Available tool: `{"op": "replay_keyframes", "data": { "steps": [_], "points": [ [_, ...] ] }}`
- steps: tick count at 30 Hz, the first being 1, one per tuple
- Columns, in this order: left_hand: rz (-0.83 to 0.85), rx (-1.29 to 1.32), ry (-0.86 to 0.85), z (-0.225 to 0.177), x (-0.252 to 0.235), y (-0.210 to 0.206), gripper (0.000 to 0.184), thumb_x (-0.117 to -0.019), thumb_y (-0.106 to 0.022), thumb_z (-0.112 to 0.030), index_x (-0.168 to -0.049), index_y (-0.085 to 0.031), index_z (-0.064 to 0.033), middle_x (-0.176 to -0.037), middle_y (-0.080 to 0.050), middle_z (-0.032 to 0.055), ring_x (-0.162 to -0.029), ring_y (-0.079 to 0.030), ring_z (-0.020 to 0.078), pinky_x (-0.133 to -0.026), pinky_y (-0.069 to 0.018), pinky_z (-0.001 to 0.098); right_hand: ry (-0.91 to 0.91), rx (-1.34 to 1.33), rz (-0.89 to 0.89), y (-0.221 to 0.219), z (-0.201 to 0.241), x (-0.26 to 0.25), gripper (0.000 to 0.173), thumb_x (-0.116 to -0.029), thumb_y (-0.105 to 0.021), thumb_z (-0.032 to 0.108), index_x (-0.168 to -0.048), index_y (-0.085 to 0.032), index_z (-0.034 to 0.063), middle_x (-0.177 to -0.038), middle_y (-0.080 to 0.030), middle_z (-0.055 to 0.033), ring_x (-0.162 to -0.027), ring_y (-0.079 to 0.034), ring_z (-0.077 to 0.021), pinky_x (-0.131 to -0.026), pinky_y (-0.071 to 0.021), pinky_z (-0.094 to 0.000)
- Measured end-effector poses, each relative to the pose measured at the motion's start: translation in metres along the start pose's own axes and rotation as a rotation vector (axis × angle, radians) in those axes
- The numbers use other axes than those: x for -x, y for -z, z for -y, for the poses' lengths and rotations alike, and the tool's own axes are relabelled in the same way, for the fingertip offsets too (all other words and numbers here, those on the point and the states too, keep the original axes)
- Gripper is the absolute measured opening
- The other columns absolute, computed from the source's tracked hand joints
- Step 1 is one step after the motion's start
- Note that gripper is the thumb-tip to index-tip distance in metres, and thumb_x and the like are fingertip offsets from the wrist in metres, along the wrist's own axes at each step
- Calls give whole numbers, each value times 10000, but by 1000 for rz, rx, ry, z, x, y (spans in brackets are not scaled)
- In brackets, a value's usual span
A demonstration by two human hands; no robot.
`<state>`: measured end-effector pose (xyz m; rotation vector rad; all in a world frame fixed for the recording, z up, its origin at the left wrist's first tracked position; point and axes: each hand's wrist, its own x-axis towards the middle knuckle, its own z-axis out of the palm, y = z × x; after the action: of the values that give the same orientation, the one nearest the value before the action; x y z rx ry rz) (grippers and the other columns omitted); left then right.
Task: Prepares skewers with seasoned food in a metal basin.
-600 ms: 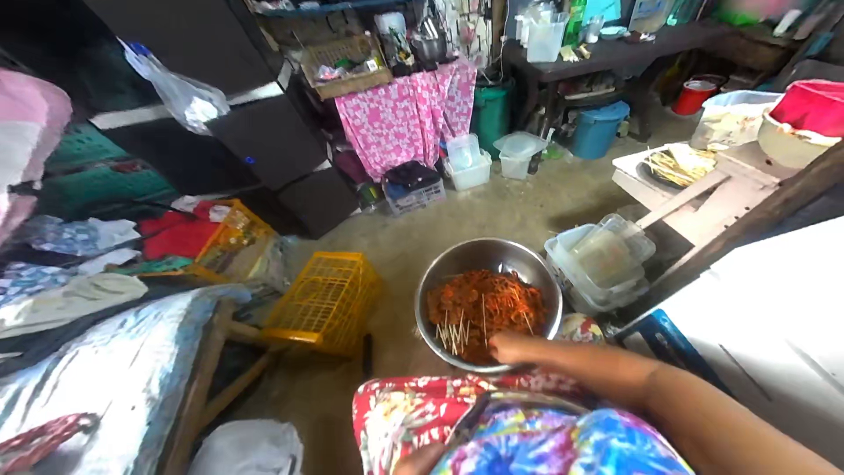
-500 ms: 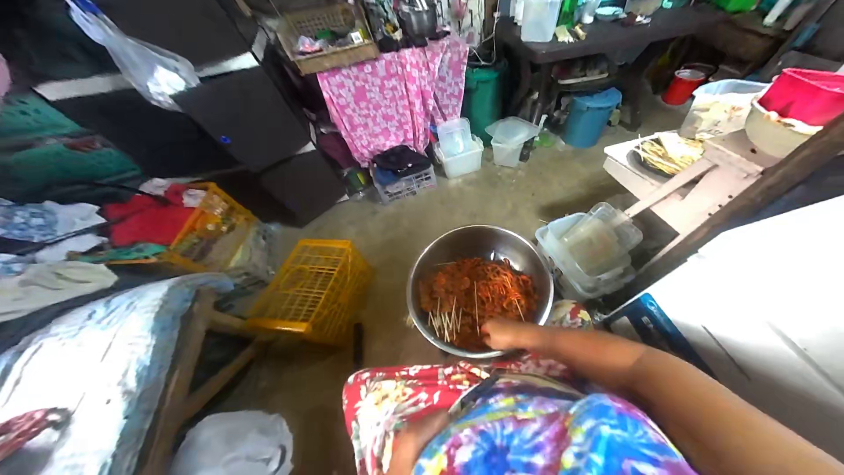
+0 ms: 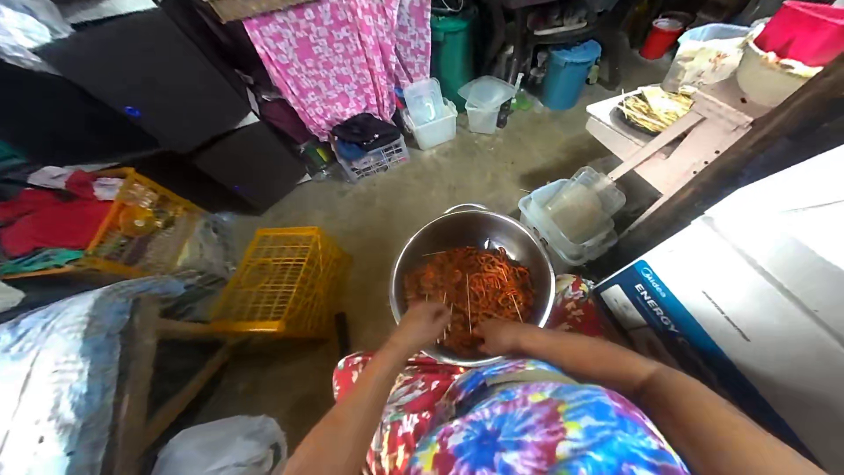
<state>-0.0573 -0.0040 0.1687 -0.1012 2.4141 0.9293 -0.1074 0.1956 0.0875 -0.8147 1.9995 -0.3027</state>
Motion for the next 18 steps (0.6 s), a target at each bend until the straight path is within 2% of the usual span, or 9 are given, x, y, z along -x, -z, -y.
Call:
{"op": "replay_keyframes", "data": {
  "steps": [2, 4, 7, 10, 14, 18],
  "points": [
    [-1, -130, 79, -9, -40, -19, 347, -1072, -490, -245, -1234, -672, 2, -1199, -674, 230, -1133, -654, 364, -1009, -492, 560, -36, -22, -84, 8, -5, 7, 364, -1003, -626, 287, -1175, -670, -31, -1186, -655, -284, -1146, -624, -463, -951, -476, -688],
    [24, -209, 197, -18, -63, -41, 364, -1056, -487, -273, -1255, -660, -22, -1269, -652, 231, -1224, -616, 393, -1026, -476, 603, -111, -72, -181, 30, -12, 25, 322, -984, -630, 213, -1178, -656, -43, -1191, -647, -290, -1151, -618, -465, -953, -479, -679],
    [19, -231, 340, -28, -76, -60, 377, -1038, -495, -279, -1287, -625, -29, -1284, -646, 227, -1212, -627, 395, -980, -506, 607, -226, -202, -366, 63, -42, 33, 317, -1011, -560, 153, -1263, -647, -19, -1289, -631, -253, -1248, -590, -396, -1055, -461, -589],
    [18, -246, 420, -29, -83, -69, 401, -1029, -510, -256, -1335, -577, -5, -1295, -636, 236, -1210, -633, 393, -966, -523, 586, -325, -314, -483, 82, -62, 16, 323, -1014, -542, 143, -1271, -630, -33, -1318, -619, -243, -1271, -583, -356, -1082, -452, -539],
    [11, -241, 440, -24, -95, -75, 411, -1027, -516, -236, -1355, -550, 9, -1300, -636, 234, -1209, -638, 386, -966, -533, 567, -453, -343, -455, 88, -68, -12, 382, -995, -594, 224, -1270, -616, -41, -1336, -604, -247, -1279, -577, -365, -1070, -455, -563],
    [28, -276, 420, -17, -104, -78, 400, -989, -566, -184, -1341, -567, 8, -1293, -640, 236, -1202, -640, 391, -960, -535, 575, -536, -334, -409, 88, -67, -21, 398, -966, -621, 223, -1254, -615, -51, -1329, -606, -248, -1266, -586, -368, -1045, -468, -577]
  ]
}}
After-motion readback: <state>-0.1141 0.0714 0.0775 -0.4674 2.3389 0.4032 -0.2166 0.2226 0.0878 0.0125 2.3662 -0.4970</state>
